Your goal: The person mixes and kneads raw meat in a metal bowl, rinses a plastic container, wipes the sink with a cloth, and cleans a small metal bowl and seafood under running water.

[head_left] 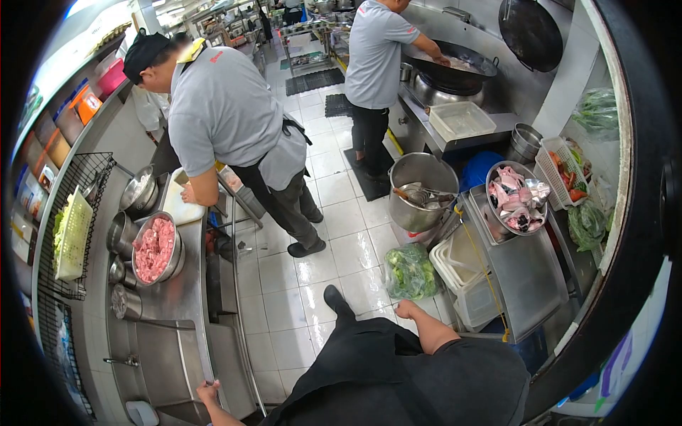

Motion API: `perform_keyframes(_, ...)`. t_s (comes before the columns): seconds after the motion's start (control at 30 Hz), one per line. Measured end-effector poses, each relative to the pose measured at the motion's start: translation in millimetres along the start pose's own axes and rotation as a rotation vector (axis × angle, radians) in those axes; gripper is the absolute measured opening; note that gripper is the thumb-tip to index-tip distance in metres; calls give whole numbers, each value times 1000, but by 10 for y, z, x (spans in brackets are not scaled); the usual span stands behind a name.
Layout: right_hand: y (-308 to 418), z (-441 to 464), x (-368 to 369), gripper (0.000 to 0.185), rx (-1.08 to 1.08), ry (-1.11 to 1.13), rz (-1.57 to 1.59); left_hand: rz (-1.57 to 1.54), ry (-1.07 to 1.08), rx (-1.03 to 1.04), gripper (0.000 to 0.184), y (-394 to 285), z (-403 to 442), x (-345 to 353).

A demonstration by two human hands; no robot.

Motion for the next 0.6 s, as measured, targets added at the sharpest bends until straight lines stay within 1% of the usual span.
perform_keyframes(0.1,-4,-19,9,36,29,-2,23,-4,1,-19,54,-2,-1,-12)
perform_keyframes(0.17,5,-22,6,35,21,-1,14,19,105,8,59,-33,-20,-10)
perform_keyframes(0.2,14,-26,2,35,12,-1,5,19,106,9,59,-17,-16,10)
perform_keyframes(0.27,32,-42,-12,34,24,12,8,-69,39,74,37,-28,-33,6)
perform_keyframes(0.3,44,-53,-23,34,36,24,11,-69,39,75,37,-32,-35,6)
perform_keyframes(0.37,56,-65,-32,34,41,21,26,-82,54,13,53,2,-17,14)
perform_keyframes(0.4,51,-66,-24,34,44,18,40,-82,54,14,53,12,-9,23)
perform_keyframes(0.47,47,-55,-6,35,35,7,29,-113,-16,27,63,19,-7,7)
perform_keyframes(0.6,56,-66,-12,35,29,8,32,-100,-43,7,62,-19,-51,-12)
Point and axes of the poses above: each hand's wrist, its own z-axis towards the middle knuckle, its own x-axis out of the palm, y = z × x, the point moved 5 cm from there along z, towards the middle knuckle, and after that the axes turned 10 degrees about -x, right-handed, at the moved point
